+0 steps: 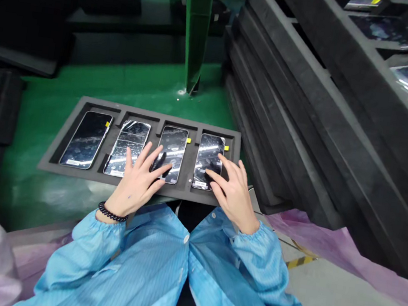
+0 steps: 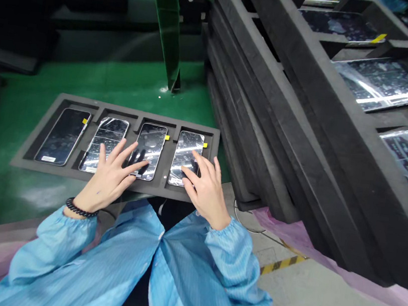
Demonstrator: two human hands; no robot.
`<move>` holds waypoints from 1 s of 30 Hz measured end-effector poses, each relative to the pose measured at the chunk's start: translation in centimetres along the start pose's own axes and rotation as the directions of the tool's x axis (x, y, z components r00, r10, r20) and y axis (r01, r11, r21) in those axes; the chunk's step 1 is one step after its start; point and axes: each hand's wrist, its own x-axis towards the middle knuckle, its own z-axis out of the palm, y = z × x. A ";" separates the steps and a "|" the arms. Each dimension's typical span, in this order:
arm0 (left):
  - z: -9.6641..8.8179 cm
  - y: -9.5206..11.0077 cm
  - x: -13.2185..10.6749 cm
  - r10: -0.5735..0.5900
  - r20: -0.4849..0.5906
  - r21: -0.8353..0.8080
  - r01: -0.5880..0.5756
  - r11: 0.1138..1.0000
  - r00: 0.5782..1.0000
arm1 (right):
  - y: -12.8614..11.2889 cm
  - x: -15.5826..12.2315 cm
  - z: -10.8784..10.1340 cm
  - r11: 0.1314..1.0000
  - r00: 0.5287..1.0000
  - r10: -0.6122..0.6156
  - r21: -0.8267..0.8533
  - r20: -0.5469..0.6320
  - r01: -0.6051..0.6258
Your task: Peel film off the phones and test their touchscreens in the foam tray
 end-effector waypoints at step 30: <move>-1.6 -1.5 -3.8 -0.009 -0.112 -0.043 0.004 0.999 0.994 | -1.2 -0.1 0.4 0.980 0.966 -0.200 0.058 0.164 0.193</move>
